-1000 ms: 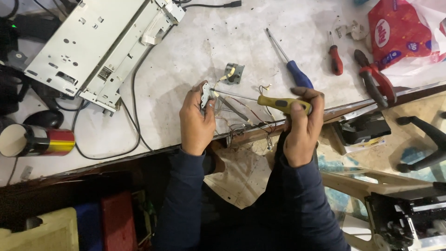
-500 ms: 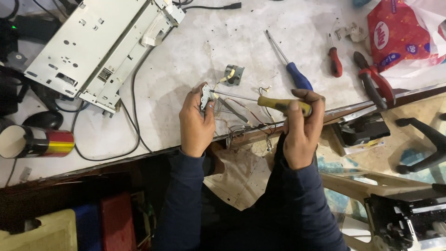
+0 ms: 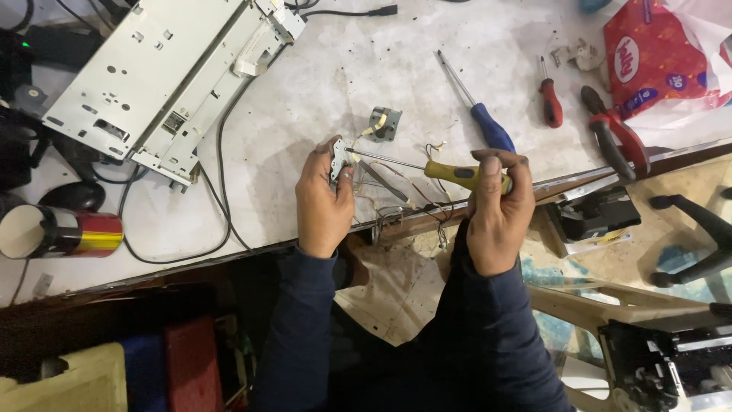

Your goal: The person cleans a workbench with a spray bottle and cloth, then picks up small components and wires. They use a screwdriver to adjust screws on a small motor or switch assembly, manipulating the wires and component while seated at the bench.

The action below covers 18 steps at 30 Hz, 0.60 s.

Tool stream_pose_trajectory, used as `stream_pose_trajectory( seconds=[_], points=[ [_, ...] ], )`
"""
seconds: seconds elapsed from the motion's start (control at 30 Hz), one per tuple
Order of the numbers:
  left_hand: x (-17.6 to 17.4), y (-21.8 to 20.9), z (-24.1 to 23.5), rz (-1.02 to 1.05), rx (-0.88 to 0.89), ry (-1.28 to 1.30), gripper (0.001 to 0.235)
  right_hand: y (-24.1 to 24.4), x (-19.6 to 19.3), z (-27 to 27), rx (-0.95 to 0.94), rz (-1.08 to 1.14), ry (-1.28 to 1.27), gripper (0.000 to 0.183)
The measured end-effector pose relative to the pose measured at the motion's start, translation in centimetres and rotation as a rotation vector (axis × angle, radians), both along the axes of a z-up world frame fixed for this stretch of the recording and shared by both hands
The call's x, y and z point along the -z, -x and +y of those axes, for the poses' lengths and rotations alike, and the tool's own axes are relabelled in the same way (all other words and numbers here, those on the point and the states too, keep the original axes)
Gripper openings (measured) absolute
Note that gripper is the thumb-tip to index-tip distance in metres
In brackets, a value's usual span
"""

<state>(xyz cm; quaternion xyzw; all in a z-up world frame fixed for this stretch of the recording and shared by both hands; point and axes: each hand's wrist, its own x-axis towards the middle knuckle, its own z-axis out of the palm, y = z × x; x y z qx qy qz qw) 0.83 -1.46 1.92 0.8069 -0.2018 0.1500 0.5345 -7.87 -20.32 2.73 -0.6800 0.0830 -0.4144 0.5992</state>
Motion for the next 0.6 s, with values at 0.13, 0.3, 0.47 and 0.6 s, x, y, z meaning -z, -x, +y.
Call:
stream_pose_trajectory(
  seconds=[0.13, 0.3, 0.47, 0.6],
  points=[
    [0.1, 0.0, 0.0, -0.006, 0.003, 0.003, 0.038, 0.2, 0.3, -0.4, 0.002, 0.001, 0.008, 0.022],
    [0.2, 0.1, 0.1, 0.0, 0.002, 0.002, 0.039, 0.2, -0.7, 0.2, -0.012, 0.004, -0.016, 0.028],
    [-0.2, 0.1, -0.1, 0.0, 0.001, -0.001, 0.037, 0.9, -1.6, 0.8, -0.015, 0.006, -0.007, 0.029],
    [0.0, 0.1, 0.0, 0.003, 0.007, 0.002, 0.038, 0.3, -0.2, -0.1, -0.038, 0.007, -0.031, 0.028]
  ],
)
